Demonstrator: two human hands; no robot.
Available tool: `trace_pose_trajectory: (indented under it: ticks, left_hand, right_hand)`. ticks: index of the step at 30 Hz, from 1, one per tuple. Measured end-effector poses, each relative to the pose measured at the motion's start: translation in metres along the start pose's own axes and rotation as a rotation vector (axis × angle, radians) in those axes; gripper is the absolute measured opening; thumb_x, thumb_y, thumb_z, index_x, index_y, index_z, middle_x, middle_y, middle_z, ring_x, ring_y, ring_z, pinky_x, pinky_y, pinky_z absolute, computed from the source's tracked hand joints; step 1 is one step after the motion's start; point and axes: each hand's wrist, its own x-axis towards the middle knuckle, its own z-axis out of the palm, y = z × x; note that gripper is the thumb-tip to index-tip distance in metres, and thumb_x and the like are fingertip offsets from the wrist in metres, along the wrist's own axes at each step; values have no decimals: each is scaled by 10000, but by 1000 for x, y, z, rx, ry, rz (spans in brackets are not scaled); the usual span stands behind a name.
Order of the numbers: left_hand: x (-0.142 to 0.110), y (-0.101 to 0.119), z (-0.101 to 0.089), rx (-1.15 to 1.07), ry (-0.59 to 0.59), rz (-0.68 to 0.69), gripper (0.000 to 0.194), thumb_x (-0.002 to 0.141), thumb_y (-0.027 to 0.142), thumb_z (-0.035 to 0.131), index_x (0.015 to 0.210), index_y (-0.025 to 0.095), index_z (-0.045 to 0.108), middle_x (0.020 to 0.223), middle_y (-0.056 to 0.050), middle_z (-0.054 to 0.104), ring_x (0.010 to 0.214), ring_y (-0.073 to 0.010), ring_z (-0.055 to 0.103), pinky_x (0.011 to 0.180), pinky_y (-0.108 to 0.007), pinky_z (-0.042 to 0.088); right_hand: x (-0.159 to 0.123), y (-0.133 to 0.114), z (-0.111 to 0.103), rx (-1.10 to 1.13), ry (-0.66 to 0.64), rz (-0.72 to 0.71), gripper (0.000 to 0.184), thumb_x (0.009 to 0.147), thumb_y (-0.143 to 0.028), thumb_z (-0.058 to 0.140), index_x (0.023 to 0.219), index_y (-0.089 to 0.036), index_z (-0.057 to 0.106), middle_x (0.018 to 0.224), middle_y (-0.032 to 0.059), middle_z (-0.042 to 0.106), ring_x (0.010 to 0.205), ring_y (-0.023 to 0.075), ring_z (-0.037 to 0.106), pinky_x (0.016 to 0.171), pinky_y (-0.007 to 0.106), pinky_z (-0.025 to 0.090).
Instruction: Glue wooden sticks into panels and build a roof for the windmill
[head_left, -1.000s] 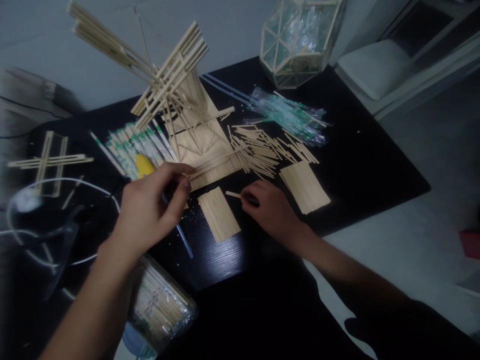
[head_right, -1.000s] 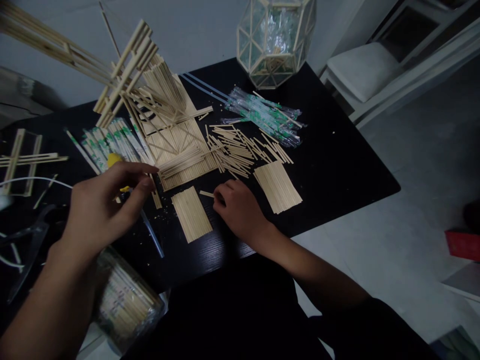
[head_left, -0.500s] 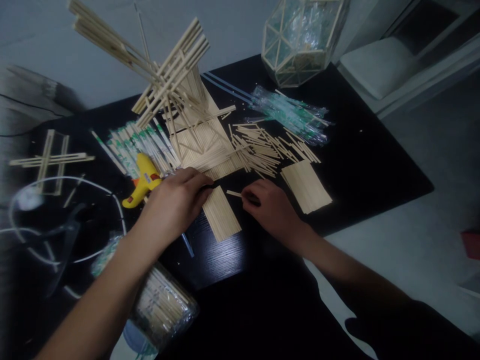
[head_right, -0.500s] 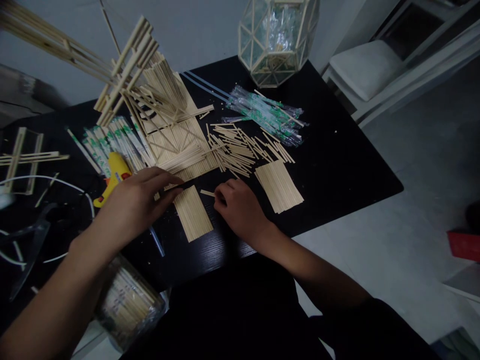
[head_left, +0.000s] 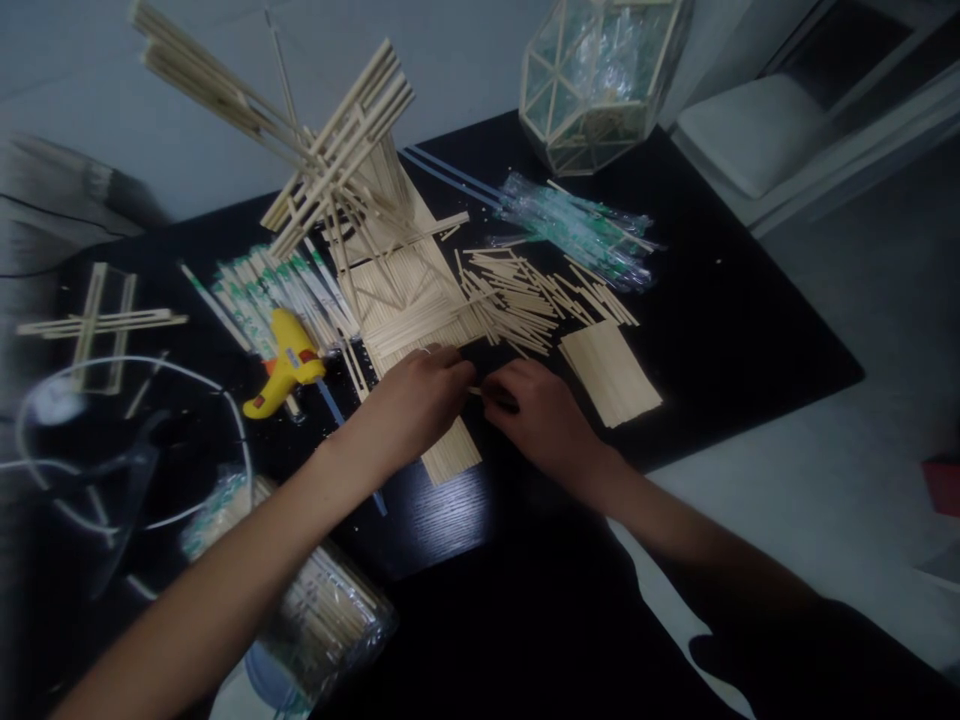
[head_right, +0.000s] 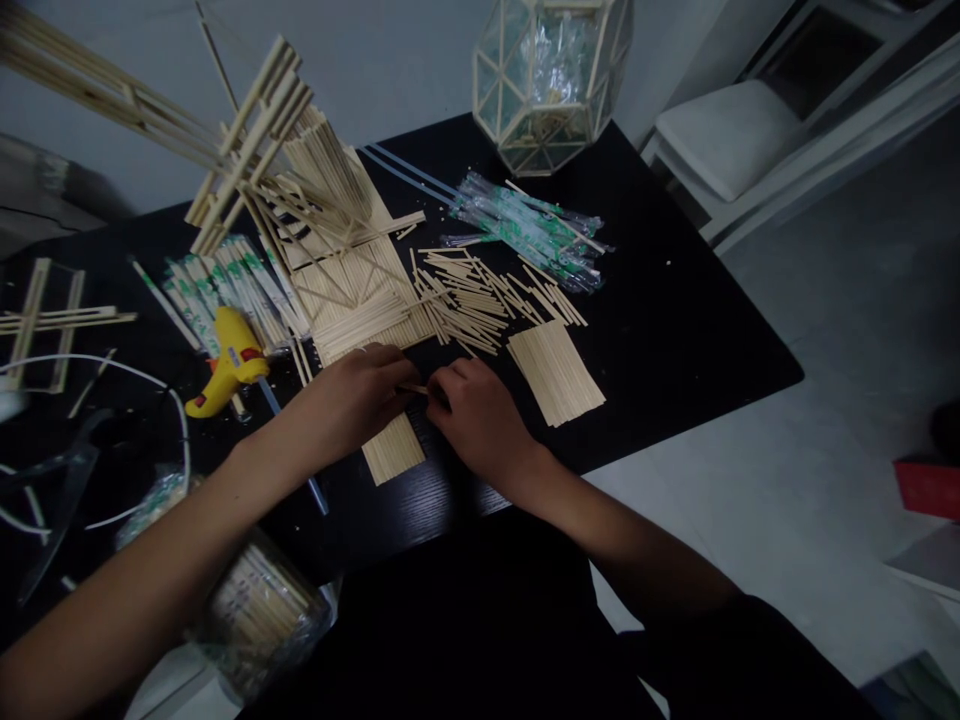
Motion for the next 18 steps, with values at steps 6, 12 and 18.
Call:
trace_pose_trajectory:
  ticks: [6, 12, 18]
  left_hand:
    - [6, 1, -3, 44, -29, 51, 165, 945, 42, 584, 876, 165, 670, 898, -65, 675, 872, -225, 655, 808, -345, 517]
    - [5, 7, -8, 65, -37, 71, 210, 944, 13, 554, 839, 153, 670, 843, -61, 650, 804, -212, 623, 791, -343, 513]
    - [4, 10, -10, 46, -53, 58, 229, 929, -16, 539, 852, 138, 690, 837, -62, 643, 783, -209, 607, 785, -348, 510]
  right_hand:
    - [0, 0, 0, 1, 10, -1, 143, 912, -61, 686, 842, -185, 672, 904, 57, 692, 913, 225, 636, 848, 357, 480]
    - [-1, 1, 0, -19, 0, -7, 132, 915, -62, 682, 855, -180, 683, 923, 69, 705, 921, 233, 644, 843, 360, 489]
    - [0, 2, 0, -21, -6, -15, 115, 928, -77, 673, 883, -182, 686, 948, 70, 718, 942, 233, 652, 865, 369, 496]
